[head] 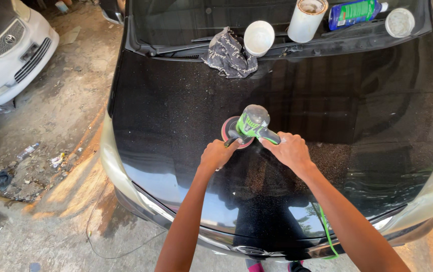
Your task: The person polishes the hood of a black car using a power buffer, applying a liquid from a container to the surface and smoothing it across the metal.
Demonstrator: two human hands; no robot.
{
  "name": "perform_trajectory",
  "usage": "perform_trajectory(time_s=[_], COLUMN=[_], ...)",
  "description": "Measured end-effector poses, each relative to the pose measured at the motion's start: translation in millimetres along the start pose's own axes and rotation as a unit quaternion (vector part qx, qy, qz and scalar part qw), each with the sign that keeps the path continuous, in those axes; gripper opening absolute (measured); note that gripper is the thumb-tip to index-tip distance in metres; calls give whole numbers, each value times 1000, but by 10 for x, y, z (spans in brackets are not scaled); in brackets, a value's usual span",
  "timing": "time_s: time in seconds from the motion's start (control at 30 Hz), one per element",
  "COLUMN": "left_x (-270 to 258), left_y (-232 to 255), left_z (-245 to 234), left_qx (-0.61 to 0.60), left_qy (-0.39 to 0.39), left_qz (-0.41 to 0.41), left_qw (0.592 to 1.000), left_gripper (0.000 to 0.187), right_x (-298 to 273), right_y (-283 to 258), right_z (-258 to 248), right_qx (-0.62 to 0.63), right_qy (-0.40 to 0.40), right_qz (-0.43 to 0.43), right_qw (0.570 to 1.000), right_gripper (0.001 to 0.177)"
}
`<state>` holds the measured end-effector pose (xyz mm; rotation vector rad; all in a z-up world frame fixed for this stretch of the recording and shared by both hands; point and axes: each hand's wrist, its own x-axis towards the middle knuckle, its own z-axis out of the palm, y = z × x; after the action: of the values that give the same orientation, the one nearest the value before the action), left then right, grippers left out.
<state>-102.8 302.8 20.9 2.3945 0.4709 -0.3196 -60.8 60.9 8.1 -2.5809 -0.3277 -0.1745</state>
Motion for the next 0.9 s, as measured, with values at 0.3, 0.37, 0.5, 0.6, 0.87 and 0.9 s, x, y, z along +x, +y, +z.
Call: perform_trajectory(time_s=[0.3, 0.37, 0.5, 0.6, 0.87, 0.9], left_x=[-224, -275, -355, -377, -262, -246], left_y=[-495, -557, -585, -491, 113, 205], left_z=[-240, -239, -199, -100, 217, 268], left_qx=[-33, -34, -29, -24, 17, 24], left_qy=[5, 5, 9, 8, -4, -4], left_qz=[-45, -52, -55, -49, 14, 24], left_qw=[998, 998, 998, 998, 1000, 999], left_gripper=[78, 79, 81, 82, 83, 84], right_x=[-14, -49, -127, -195, -313, -310], right_y=[-441, -481, -482, -391, 157, 239], right_z=[289, 314, 275, 182, -157, -203], right_qx=[17, 14, 44, 49, 47, 38], right_qy=[-71, -91, -76, -75, -26, -23], right_qz=[-21, -20, -14, 4, 49, 55], right_qw=[997, 996, 996, 996, 997, 998], right_gripper=[66, 67, 63, 63, 60, 60])
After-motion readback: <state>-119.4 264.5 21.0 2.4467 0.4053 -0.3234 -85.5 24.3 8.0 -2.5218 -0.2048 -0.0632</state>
